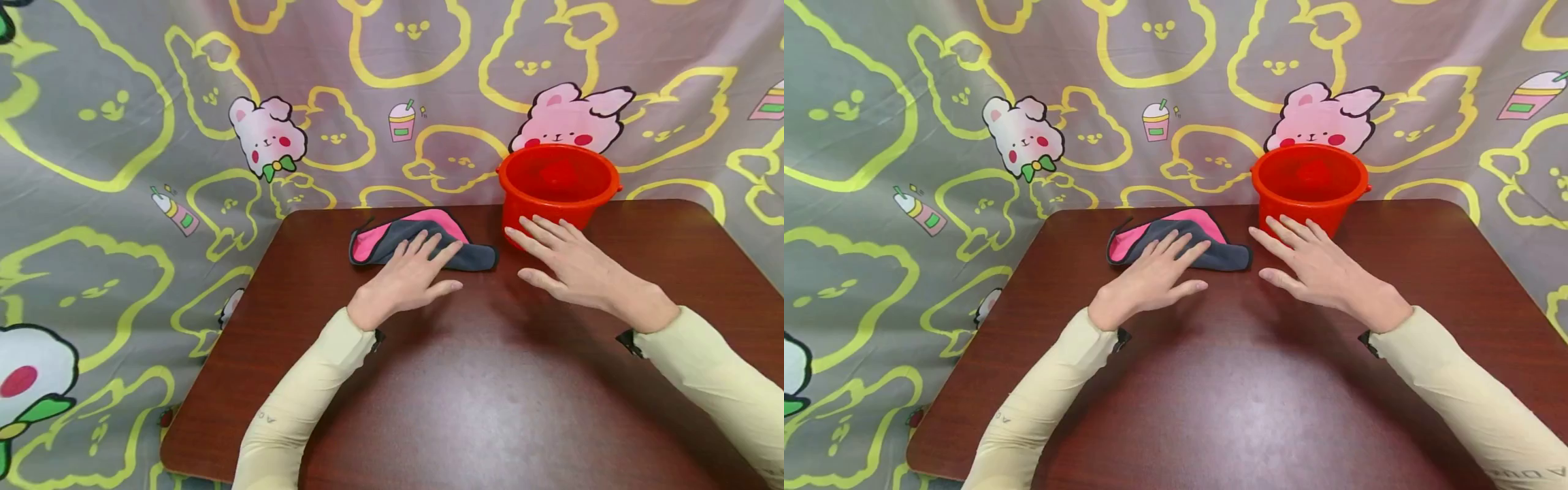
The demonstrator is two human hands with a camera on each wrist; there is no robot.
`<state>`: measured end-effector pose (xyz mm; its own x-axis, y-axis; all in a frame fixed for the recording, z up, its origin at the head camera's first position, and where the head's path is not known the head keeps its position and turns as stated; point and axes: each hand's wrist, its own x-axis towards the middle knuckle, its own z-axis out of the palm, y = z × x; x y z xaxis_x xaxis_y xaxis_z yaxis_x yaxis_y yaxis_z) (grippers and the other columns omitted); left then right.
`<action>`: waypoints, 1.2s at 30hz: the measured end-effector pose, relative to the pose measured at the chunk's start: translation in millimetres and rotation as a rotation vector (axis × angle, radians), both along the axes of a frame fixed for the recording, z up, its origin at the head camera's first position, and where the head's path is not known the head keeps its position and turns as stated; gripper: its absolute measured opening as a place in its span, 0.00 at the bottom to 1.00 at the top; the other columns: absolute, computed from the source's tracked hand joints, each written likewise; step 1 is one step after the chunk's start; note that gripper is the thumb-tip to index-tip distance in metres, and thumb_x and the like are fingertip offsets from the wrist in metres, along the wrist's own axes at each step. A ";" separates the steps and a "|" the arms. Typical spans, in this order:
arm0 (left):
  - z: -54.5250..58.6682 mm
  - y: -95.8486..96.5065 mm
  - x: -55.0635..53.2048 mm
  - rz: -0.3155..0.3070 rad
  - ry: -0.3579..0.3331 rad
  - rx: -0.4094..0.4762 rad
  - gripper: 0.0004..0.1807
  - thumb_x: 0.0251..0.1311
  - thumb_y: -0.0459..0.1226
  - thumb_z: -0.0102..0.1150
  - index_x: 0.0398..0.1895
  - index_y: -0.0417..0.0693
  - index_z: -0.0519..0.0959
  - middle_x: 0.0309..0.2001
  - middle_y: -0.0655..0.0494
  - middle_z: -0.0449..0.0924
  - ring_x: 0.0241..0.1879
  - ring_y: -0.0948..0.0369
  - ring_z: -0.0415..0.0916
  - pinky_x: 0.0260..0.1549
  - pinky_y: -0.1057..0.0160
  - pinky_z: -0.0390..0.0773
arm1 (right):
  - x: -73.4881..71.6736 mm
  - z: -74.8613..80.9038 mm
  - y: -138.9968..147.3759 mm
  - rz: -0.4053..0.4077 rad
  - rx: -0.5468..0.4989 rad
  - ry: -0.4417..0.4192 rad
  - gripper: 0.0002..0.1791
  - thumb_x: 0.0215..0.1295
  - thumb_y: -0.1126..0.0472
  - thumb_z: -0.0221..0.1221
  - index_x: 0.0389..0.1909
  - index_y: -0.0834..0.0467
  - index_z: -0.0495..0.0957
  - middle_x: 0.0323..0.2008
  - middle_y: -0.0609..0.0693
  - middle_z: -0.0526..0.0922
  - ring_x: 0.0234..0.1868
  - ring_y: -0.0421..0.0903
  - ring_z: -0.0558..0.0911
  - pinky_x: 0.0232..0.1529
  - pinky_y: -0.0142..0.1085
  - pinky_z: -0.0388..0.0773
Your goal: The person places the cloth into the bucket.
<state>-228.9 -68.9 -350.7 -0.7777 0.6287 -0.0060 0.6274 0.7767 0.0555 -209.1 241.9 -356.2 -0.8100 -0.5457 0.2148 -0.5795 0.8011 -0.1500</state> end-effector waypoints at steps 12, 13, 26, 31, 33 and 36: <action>1.5 -1.2 -11.4 0.017 0.035 0.106 0.41 0.66 0.61 0.48 0.78 0.62 0.50 0.75 0.48 0.56 0.76 0.47 0.49 0.70 0.41 0.58 | -10.5 14.2 8.5 -0.014 -0.203 0.075 0.41 0.66 0.49 0.60 0.77 0.49 0.54 0.75 0.60 0.58 0.73 0.62 0.59 0.69 0.63 0.58; 1.7 -1.3 -12.5 0.023 0.036 0.117 0.41 0.67 0.61 0.48 0.78 0.62 0.50 0.75 0.48 0.56 0.76 0.47 0.49 0.70 0.42 0.59 | -11.0 14.7 9.6 -0.023 -0.226 0.076 0.40 0.66 0.50 0.60 0.77 0.49 0.55 0.75 0.60 0.59 0.73 0.62 0.59 0.67 0.64 0.60; 4.7 0.9 -27.0 0.096 0.033 0.251 0.39 0.68 0.55 0.52 0.78 0.59 0.52 0.73 0.49 0.60 0.71 0.50 0.59 0.68 0.48 0.64 | -18.9 15.9 27.7 -0.161 -0.398 0.168 0.35 0.68 0.56 0.58 0.74 0.54 0.59 0.72 0.61 0.62 0.70 0.65 0.62 0.62 0.68 0.64; 0.4 -1.0 -35.6 0.146 0.015 0.264 0.38 0.69 0.53 0.52 0.78 0.59 0.51 0.74 0.50 0.58 0.72 0.51 0.59 0.69 0.49 0.65 | -27.3 16.3 35.7 -0.203 -0.462 0.230 0.33 0.68 0.58 0.57 0.73 0.56 0.61 0.71 0.62 0.64 0.69 0.65 0.63 0.62 0.68 0.63; -3.2 -1.6 -40.3 0.158 0.014 0.271 0.38 0.69 0.54 0.51 0.78 0.59 0.51 0.74 0.50 0.59 0.71 0.51 0.60 0.68 0.49 0.66 | -31.7 14.2 39.6 -0.221 -0.497 0.259 0.32 0.67 0.59 0.57 0.72 0.57 0.63 0.70 0.63 0.65 0.68 0.65 0.63 0.63 0.68 0.62; -8.8 -2.3 -47.4 0.181 -0.004 0.284 0.37 0.69 0.54 0.50 0.77 0.60 0.50 0.74 0.51 0.59 0.70 0.51 0.61 0.67 0.49 0.66 | -37.2 10.1 45.3 -0.252 -0.538 0.286 0.31 0.67 0.60 0.55 0.70 0.59 0.64 0.69 0.64 0.66 0.68 0.65 0.63 0.66 0.66 0.59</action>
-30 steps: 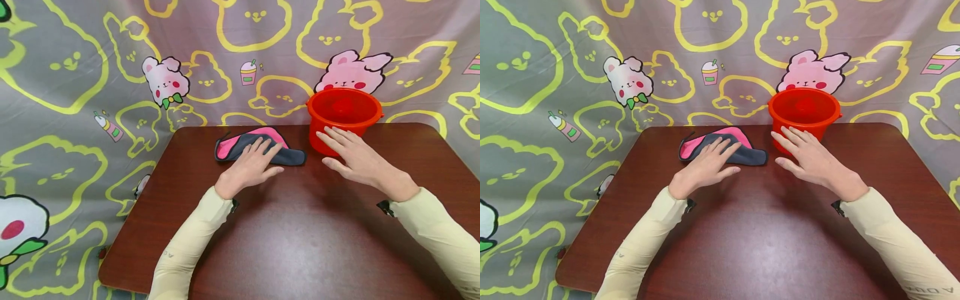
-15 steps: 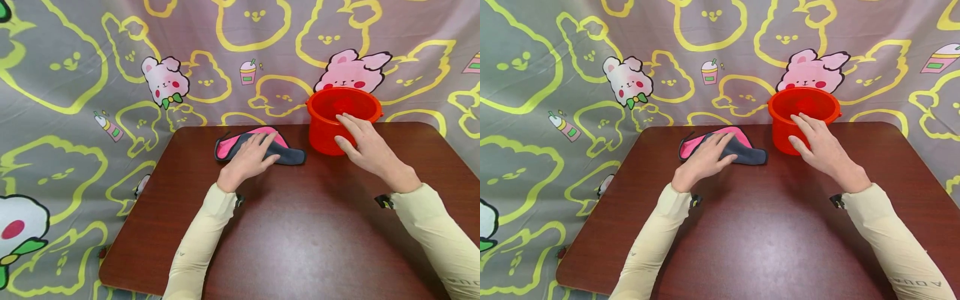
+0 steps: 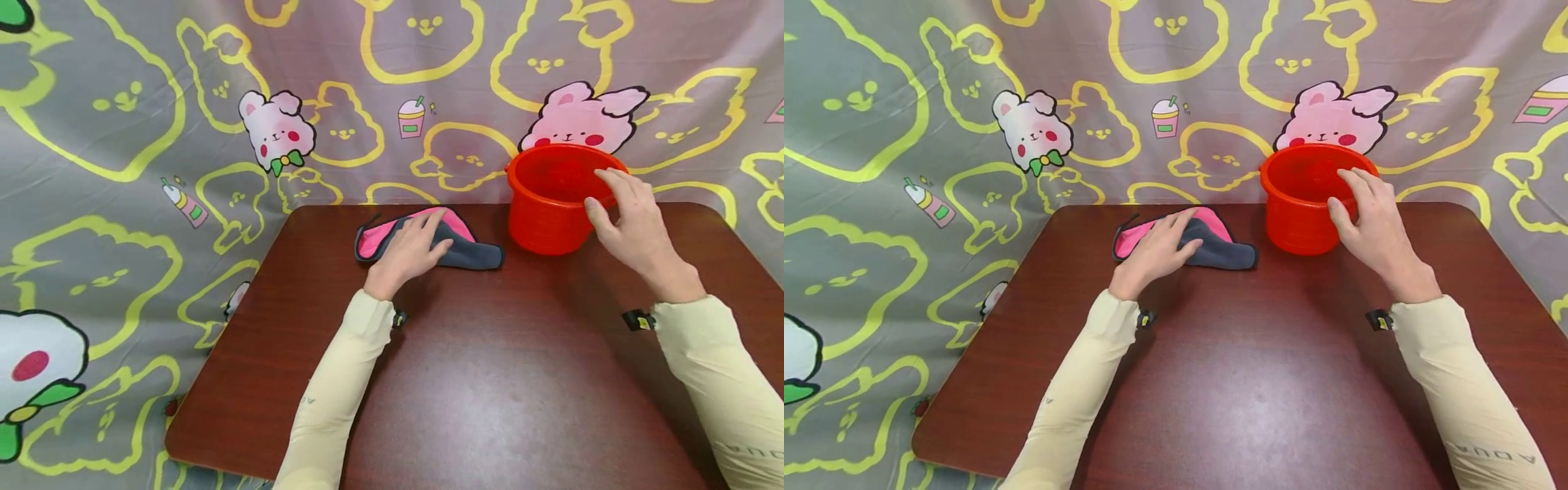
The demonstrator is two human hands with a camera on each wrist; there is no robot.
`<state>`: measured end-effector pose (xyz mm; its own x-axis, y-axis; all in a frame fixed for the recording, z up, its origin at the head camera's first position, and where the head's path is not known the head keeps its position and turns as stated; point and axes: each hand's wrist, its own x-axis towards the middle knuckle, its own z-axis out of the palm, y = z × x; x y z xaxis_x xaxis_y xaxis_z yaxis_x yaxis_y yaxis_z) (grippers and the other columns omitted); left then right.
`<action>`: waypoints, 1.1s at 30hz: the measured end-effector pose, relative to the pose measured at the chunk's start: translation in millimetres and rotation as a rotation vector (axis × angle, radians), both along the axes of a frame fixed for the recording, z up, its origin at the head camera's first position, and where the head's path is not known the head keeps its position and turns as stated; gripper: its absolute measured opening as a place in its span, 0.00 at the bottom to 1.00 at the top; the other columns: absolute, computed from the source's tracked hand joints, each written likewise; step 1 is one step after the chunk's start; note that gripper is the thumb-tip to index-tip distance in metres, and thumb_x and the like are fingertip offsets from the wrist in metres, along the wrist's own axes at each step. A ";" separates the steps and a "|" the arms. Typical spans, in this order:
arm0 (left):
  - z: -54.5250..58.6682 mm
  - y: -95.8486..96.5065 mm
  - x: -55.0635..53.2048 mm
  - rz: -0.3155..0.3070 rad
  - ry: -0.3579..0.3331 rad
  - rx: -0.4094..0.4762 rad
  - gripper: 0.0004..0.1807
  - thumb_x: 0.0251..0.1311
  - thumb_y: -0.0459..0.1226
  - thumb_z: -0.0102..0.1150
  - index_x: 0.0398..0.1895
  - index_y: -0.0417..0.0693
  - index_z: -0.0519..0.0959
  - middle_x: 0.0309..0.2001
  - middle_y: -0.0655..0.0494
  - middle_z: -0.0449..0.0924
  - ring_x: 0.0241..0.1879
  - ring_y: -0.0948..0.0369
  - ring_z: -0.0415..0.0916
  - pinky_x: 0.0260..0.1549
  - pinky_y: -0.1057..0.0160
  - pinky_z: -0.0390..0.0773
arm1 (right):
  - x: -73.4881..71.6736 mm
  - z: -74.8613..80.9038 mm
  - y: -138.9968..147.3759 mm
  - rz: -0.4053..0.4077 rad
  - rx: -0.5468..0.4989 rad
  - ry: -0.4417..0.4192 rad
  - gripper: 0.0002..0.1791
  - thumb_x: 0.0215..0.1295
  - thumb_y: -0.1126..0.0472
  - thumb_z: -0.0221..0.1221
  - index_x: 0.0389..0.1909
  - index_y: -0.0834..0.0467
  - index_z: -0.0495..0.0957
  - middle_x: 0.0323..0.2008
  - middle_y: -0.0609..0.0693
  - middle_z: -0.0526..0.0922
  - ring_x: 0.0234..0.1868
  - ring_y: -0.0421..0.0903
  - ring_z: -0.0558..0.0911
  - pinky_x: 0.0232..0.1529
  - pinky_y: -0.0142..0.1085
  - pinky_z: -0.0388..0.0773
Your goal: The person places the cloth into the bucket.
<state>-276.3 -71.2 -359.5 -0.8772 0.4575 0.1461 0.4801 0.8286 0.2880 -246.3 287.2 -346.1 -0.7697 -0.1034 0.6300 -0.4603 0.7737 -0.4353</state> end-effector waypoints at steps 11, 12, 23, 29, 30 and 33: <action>-21.0 0.2 -24.8 0.086 -0.059 0.005 0.38 0.69 0.53 0.51 0.78 0.59 0.51 0.74 0.48 0.58 0.72 0.48 0.57 0.70 0.45 0.61 | -8.7 -5.6 16.3 -0.068 -0.069 -0.008 0.30 0.65 0.59 0.54 0.68 0.62 0.65 0.67 0.67 0.67 0.68 0.65 0.63 0.68 0.65 0.56; -23.1 0.3 -26.5 0.098 -0.070 -0.001 0.38 0.69 0.53 0.51 0.78 0.60 0.50 0.74 0.48 0.58 0.72 0.48 0.56 0.70 0.45 0.60 | -9.2 -5.8 17.3 -0.074 -0.073 -0.015 0.30 0.65 0.59 0.54 0.68 0.62 0.65 0.67 0.67 0.67 0.68 0.65 0.63 0.68 0.65 0.56; -40.7 0.3 -38.6 0.190 -0.213 -0.074 0.39 0.68 0.56 0.50 0.78 0.59 0.49 0.78 0.46 0.46 0.78 0.46 0.38 0.73 0.41 0.49 | -12.8 -11.3 26.0 -0.199 -0.140 -0.204 0.32 0.69 0.55 0.49 0.73 0.59 0.58 0.63 0.68 0.67 0.65 0.64 0.62 0.59 0.62 0.62; -48.0 -1.4 -43.1 0.202 -0.253 -0.109 0.39 0.69 0.57 0.48 0.78 0.58 0.49 0.77 0.45 0.46 0.78 0.45 0.41 0.73 0.41 0.49 | -14.5 -13.4 31.3 -0.249 -0.167 -0.326 0.34 0.72 0.49 0.45 0.76 0.55 0.52 0.59 0.70 0.68 0.58 0.66 0.68 0.53 0.61 0.65; -49.3 -1.9 -43.5 0.198 -0.255 -0.115 0.39 0.69 0.57 0.48 0.78 0.58 0.49 0.77 0.45 0.47 0.78 0.45 0.42 0.73 0.41 0.49 | -14.8 -14.0 32.5 -0.242 -0.170 -0.363 0.35 0.73 0.47 0.45 0.76 0.53 0.50 0.60 0.70 0.67 0.58 0.66 0.68 0.54 0.63 0.67; -53.4 -3.7 -45.0 0.184 -0.257 -0.130 0.39 0.69 0.57 0.49 0.78 0.58 0.50 0.76 0.45 0.51 0.76 0.45 0.47 0.73 0.41 0.51 | -15.4 -15.6 35.8 -0.208 -0.185 -0.482 0.39 0.73 0.42 0.42 0.79 0.48 0.41 0.67 0.71 0.63 0.61 0.70 0.67 0.57 0.69 0.65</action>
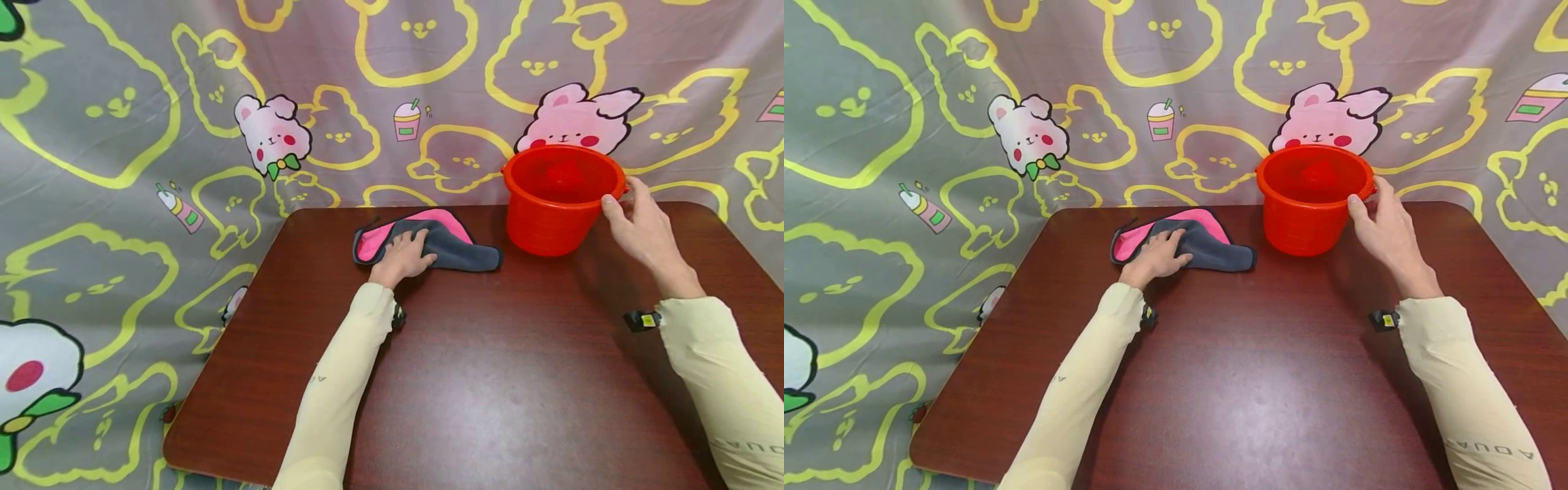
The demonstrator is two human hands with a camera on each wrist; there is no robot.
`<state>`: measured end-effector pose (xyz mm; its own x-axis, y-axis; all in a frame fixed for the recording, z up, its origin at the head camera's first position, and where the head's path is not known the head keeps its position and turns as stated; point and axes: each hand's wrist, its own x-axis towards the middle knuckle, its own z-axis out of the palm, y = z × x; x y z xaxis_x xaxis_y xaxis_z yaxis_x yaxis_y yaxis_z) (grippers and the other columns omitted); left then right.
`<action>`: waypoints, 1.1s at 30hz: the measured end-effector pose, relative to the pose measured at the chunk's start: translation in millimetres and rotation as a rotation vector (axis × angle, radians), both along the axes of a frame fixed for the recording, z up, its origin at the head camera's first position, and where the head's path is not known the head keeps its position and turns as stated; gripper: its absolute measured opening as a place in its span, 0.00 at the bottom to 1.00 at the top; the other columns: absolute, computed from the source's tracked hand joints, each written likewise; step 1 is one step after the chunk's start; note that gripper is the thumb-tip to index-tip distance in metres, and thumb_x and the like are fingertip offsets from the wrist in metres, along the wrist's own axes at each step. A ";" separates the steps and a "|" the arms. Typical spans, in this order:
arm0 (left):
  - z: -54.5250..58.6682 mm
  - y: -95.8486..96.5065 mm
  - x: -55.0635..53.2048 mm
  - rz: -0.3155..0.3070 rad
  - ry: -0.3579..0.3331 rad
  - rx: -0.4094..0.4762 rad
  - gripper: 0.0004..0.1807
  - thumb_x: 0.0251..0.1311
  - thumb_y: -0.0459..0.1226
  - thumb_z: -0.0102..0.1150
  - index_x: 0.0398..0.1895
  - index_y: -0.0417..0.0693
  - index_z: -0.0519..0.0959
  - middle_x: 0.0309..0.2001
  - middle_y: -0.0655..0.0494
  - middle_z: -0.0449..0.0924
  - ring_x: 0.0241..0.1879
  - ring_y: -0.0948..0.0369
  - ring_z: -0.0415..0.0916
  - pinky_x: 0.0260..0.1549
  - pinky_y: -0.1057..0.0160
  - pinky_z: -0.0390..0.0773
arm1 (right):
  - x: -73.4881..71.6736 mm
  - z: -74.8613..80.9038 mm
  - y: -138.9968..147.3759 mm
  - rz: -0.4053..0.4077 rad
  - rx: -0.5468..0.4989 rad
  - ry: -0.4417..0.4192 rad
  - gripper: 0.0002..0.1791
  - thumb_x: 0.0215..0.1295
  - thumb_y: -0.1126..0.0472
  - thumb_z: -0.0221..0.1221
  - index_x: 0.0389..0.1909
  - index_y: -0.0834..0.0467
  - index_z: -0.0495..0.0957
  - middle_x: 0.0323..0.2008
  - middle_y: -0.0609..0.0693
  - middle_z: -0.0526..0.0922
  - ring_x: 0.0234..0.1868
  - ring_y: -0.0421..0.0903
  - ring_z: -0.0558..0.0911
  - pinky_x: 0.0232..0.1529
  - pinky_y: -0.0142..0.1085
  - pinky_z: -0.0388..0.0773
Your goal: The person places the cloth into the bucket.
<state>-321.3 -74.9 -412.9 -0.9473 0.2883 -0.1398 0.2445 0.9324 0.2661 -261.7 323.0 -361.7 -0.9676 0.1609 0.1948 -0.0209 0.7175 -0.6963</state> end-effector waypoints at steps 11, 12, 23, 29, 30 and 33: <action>-2.3 -5.3 -6.8 -0.014 0.068 -0.079 0.37 0.67 0.53 0.55 0.76 0.57 0.54 0.69 0.44 0.60 0.69 0.46 0.57 0.66 0.43 0.62 | -5.2 -2.5 -7.4 0.016 -0.105 -0.062 0.38 0.72 0.37 0.41 0.78 0.40 0.40 0.67 0.68 0.66 0.45 0.53 0.80 0.30 0.26 0.80; -2.4 -5.0 -6.8 -0.012 0.069 -0.080 0.37 0.67 0.52 0.55 0.76 0.57 0.55 0.69 0.44 0.60 0.68 0.46 0.57 0.66 0.44 0.63 | -5.5 -2.8 -8.6 0.007 -0.113 -0.055 0.38 0.72 0.37 0.41 0.78 0.40 0.41 0.68 0.67 0.66 0.46 0.54 0.79 0.29 0.23 0.78; -3.7 -4.3 -5.8 -0.008 0.085 -0.121 0.31 0.68 0.46 0.56 0.72 0.53 0.62 0.67 0.43 0.63 0.68 0.47 0.61 0.63 0.46 0.69 | -9.2 -5.1 -14.2 -0.004 -0.231 0.026 0.34 0.73 0.41 0.45 0.76 0.43 0.50 0.69 0.62 0.67 0.43 0.38 0.77 0.30 0.16 0.74; -4.3 -2.8 -3.4 -0.026 0.081 -0.116 0.20 0.68 0.43 0.55 0.61 0.52 0.70 0.61 0.45 0.67 0.64 0.47 0.64 0.57 0.46 0.74 | -10.0 -4.5 -14.6 -0.004 -0.312 0.049 0.31 0.74 0.47 0.46 0.75 0.43 0.53 0.65 0.64 0.68 0.37 0.26 0.77 0.28 0.19 0.77; -4.3 -2.7 -2.9 -0.031 0.082 -0.117 0.17 0.68 0.42 0.54 0.59 0.52 0.71 0.59 0.45 0.68 0.63 0.47 0.64 0.56 0.46 0.74 | -9.9 -4.2 -15.0 -0.006 -0.324 0.048 0.31 0.74 0.47 0.46 0.75 0.43 0.53 0.65 0.64 0.68 0.37 0.26 0.77 0.28 0.19 0.78; -4.1 -2.6 -1.7 -0.042 0.091 -0.126 0.12 0.68 0.40 0.53 0.52 0.51 0.72 0.56 0.46 0.69 0.61 0.47 0.66 0.54 0.47 0.75 | -10.0 -2.5 -15.6 -0.008 -0.377 0.027 0.31 0.74 0.49 0.45 0.76 0.42 0.52 0.68 0.62 0.65 0.41 0.28 0.77 0.28 0.20 0.79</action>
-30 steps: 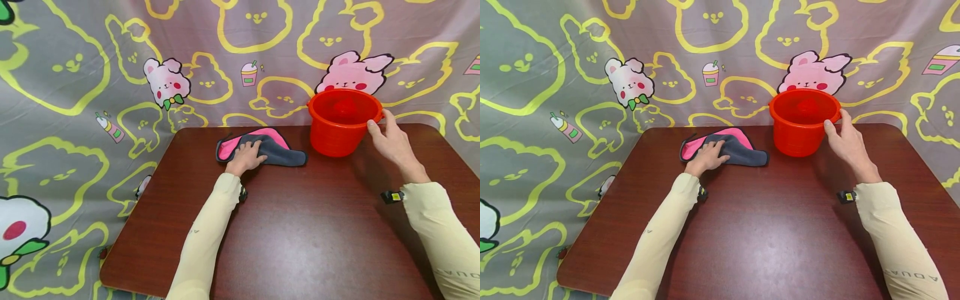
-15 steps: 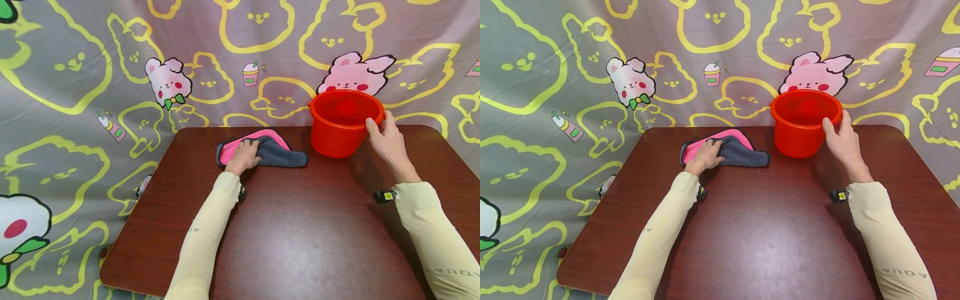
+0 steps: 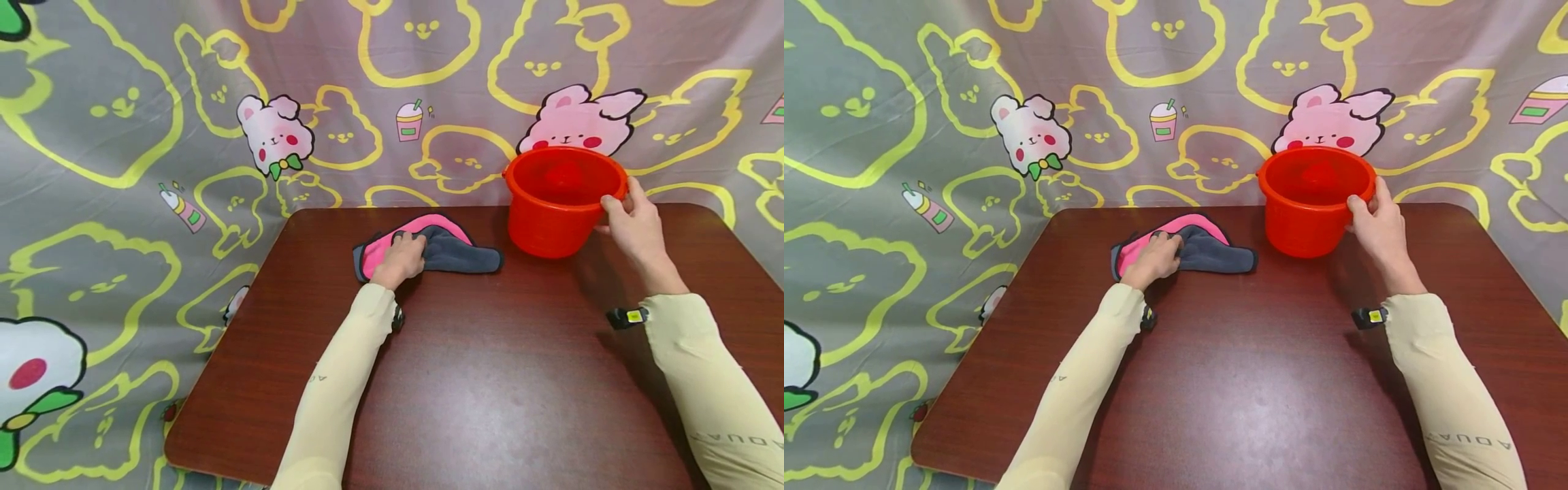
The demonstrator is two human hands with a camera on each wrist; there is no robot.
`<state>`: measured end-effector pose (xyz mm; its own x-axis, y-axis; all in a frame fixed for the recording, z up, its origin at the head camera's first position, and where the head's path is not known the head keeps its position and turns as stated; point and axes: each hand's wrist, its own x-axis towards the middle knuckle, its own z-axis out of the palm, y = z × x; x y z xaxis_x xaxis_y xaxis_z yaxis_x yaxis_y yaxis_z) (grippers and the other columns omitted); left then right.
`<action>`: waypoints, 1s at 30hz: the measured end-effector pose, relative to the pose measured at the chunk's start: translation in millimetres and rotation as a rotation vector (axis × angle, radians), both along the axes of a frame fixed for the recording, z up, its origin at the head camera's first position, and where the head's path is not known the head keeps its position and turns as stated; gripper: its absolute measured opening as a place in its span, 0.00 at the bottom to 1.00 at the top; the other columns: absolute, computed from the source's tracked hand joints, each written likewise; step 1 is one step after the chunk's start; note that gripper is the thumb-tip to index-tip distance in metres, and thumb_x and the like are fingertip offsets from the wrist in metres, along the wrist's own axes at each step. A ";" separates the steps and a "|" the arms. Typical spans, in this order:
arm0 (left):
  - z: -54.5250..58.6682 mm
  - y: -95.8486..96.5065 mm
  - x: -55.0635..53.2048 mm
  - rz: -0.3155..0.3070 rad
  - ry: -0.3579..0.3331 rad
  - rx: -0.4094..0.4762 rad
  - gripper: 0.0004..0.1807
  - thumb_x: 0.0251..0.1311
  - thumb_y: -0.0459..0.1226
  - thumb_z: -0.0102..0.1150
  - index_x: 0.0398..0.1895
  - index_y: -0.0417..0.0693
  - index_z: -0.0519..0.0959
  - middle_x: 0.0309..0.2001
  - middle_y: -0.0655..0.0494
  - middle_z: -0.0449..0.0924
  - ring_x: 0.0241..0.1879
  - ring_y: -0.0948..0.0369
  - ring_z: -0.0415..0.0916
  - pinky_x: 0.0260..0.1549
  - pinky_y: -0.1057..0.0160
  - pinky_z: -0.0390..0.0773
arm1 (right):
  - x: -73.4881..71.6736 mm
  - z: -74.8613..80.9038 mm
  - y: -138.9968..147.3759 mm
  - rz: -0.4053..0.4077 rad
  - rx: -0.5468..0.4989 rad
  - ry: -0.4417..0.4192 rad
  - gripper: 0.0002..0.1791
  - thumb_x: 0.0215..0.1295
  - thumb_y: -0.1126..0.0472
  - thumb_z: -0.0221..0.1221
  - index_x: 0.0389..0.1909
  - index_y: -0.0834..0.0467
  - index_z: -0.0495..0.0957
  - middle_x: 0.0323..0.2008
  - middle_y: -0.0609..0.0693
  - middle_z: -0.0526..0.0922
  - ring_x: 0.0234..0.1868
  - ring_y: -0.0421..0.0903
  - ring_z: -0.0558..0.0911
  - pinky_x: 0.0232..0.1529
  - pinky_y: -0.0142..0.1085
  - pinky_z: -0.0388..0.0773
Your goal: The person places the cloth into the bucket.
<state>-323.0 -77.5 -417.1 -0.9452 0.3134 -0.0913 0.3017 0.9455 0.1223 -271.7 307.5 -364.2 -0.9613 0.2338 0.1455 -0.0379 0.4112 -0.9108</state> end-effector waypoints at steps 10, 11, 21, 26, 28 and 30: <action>1.0 -0.2 -1.0 -0.003 0.053 0.040 0.13 0.64 0.37 0.54 0.51 0.46 0.73 0.52 0.47 0.75 0.54 0.49 0.74 0.52 0.51 0.77 | 0.7 4.0 4.9 0.026 -0.093 -0.069 0.35 0.75 0.49 0.43 0.78 0.39 0.42 0.77 0.54 0.52 0.65 0.47 0.71 0.31 0.21 0.80; 1.4 -0.5 -1.3 -0.002 0.058 0.055 0.14 0.64 0.37 0.54 0.52 0.46 0.73 0.52 0.47 0.76 0.53 0.49 0.75 0.52 0.51 0.78 | 0.5 4.5 5.1 0.025 -0.093 -0.073 0.35 0.75 0.49 0.44 0.78 0.39 0.42 0.77 0.54 0.53 0.64 0.45 0.71 0.31 0.21 0.80; 12.6 -3.2 2.3 0.023 0.080 0.218 0.14 0.63 0.37 0.51 0.51 0.46 0.71 0.52 0.45 0.73 0.51 0.48 0.76 0.55 0.51 0.75 | 1.0 3.8 7.4 0.026 -0.099 -0.071 0.35 0.74 0.49 0.44 0.78 0.40 0.42 0.77 0.54 0.53 0.60 0.40 0.74 0.31 0.20 0.79; 22.6 -5.8 3.7 0.044 0.063 0.366 0.15 0.66 0.38 0.49 0.54 0.45 0.69 0.53 0.46 0.71 0.47 0.49 0.73 0.52 0.52 0.74 | 0.7 2.5 8.7 0.038 -0.098 -0.057 0.35 0.74 0.48 0.45 0.78 0.39 0.43 0.77 0.53 0.53 0.56 0.36 0.75 0.31 0.20 0.79; 25.4 -6.1 3.5 0.053 0.085 0.409 0.15 0.66 0.39 0.50 0.54 0.45 0.69 0.52 0.46 0.71 0.47 0.49 0.72 0.52 0.51 0.74 | 0.6 2.3 8.9 0.042 -0.100 -0.048 0.35 0.75 0.48 0.46 0.78 0.39 0.44 0.77 0.53 0.54 0.57 0.37 0.75 0.31 0.20 0.79; 27.9 -5.5 3.1 0.066 0.120 0.447 0.15 0.64 0.38 0.51 0.52 0.44 0.70 0.50 0.46 0.72 0.46 0.49 0.73 0.52 0.51 0.74 | 0.8 2.4 9.3 0.048 -0.103 -0.040 0.34 0.74 0.48 0.46 0.77 0.38 0.46 0.77 0.53 0.55 0.58 0.37 0.75 0.32 0.20 0.79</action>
